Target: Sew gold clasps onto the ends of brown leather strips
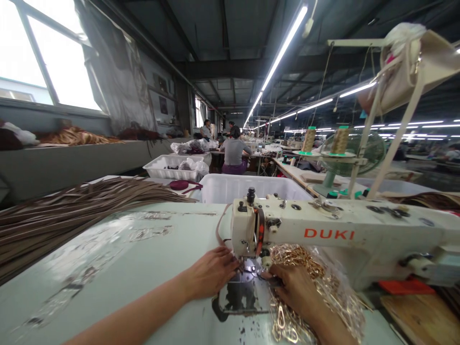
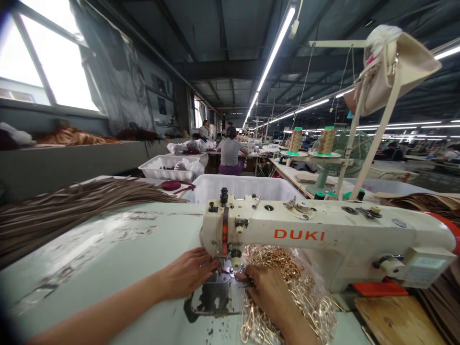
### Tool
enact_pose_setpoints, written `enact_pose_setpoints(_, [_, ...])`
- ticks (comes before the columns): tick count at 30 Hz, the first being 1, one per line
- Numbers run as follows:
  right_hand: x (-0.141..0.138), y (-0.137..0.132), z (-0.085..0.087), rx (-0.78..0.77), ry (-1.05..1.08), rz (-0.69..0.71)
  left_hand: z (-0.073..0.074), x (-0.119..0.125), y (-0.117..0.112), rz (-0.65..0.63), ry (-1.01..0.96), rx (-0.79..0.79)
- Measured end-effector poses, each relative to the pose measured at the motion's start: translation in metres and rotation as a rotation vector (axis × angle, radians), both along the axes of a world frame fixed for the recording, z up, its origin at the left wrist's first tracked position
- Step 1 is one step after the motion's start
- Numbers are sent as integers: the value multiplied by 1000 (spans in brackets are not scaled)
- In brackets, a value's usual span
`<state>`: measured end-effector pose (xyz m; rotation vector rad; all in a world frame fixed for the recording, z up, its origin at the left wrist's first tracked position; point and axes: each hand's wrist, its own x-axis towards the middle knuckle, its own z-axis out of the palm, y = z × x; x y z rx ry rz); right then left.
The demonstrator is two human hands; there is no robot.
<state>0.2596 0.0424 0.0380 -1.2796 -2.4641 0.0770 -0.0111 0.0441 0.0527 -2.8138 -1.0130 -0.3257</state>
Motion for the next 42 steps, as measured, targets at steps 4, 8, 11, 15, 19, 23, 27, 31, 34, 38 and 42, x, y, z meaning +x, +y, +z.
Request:
enact_pose_setpoints(4, [0,-2,4,5,-30,-22,-6,6,-8,95,117,31])
enact_pose_setpoints(8, [-1,-4,9,-7,-35,-22,-12,12,-17,144,275,39])
enact_pose_setpoints(11, [-1,-5,12,-31,-28,-16,-11,18,-24,184,374,45])
enact_pose_setpoints(15, [-1,-4,10,-25,-27,-19,6,22,-22,188,428,10])
enact_pose_setpoints(19, [0,-4,7,-23,-14,-9,35,14,-10,137,400,-97])
enact_pose_setpoints(23, [0,-4,8,-42,-20,-9,56,1,4,77,335,-293])
enact_pose_setpoints(27, [-1,-4,10,-38,-18,-12,59,-3,12,31,294,-430])
enact_pose_setpoints(31, [-1,-2,8,-18,-35,-25,44,0,1,12,156,-434])
enact_pose_setpoints(34, [0,-2,7,-17,-35,-23,29,5,-26,93,40,-445])
enact_pose_setpoints(38, [-1,-2,7,-13,-39,-18,18,18,-66,205,29,-474])
enact_pose_setpoints(42, [-5,-3,7,2,-43,-23,10,28,-89,192,58,-392])
